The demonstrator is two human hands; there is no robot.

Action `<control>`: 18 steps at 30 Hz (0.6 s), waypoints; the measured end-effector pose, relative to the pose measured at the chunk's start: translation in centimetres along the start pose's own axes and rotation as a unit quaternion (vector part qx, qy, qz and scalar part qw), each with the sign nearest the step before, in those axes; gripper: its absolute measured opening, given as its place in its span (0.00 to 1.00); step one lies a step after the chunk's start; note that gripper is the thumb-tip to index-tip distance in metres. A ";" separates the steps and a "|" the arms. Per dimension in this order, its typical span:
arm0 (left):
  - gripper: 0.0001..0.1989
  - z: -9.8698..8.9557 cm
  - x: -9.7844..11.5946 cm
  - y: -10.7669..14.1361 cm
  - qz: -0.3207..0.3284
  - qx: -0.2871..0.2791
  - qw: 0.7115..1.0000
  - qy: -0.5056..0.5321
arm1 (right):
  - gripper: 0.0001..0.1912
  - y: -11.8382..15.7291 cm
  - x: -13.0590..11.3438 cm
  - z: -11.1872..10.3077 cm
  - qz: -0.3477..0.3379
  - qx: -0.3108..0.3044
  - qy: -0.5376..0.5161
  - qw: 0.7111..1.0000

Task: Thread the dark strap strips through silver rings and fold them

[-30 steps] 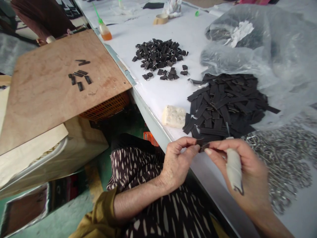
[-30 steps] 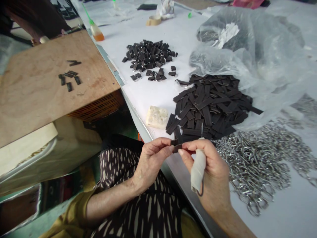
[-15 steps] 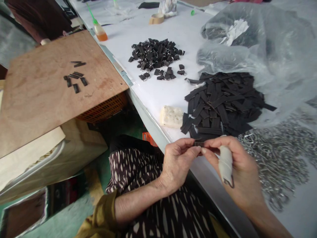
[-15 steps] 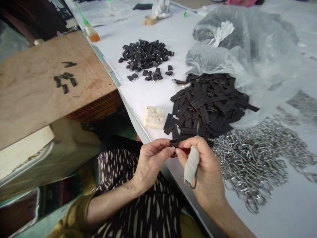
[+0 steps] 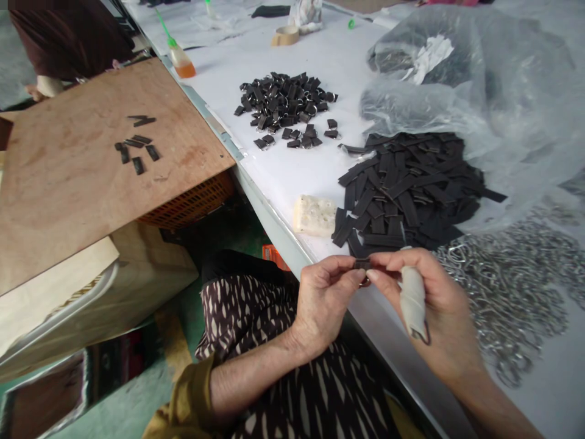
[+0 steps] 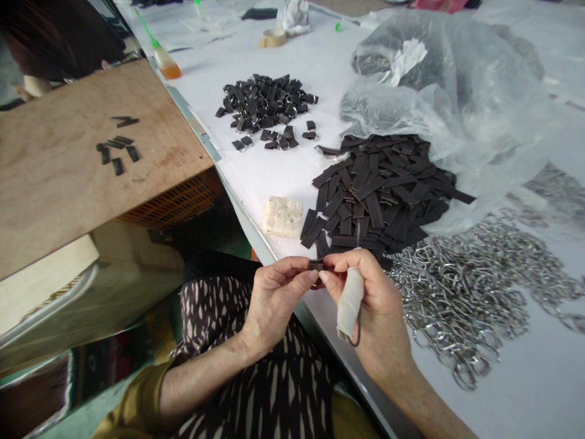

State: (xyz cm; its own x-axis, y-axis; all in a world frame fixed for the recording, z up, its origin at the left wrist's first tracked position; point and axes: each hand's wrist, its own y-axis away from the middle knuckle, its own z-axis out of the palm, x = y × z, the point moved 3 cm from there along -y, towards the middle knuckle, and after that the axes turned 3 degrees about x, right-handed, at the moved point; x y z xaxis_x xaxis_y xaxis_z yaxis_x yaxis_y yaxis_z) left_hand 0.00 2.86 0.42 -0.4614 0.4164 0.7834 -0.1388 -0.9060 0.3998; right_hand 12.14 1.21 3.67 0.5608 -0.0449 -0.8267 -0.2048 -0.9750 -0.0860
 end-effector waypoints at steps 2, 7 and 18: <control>0.03 -0.1 -0.1 0.0 0.000 0.002 1.000 -0.008 | 0.07 0.0 0.1 0.1 0.004 0.002 -0.001 1.000; 0.03 -0.3 -0.3 0.1 0.006 0.012 1.000 -0.028 | 0.06 -0.2 -0.1 0.2 0.001 -0.004 -0.011 1.000; 0.08 -0.1 0.0 -0.4 -0.023 -0.063 0.997 -0.040 | 0.06 -0.5 0.0 0.0 0.023 -0.027 -0.016 0.999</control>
State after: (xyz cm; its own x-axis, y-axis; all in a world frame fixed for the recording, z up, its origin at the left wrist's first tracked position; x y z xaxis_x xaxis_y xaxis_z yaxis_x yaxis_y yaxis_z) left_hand -0.04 3.21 0.28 -0.3821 0.4578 0.8027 -0.2700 -0.8861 0.3768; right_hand 12.21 1.74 3.73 0.5260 -0.0837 -0.8464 -0.1850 -0.9826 -0.0178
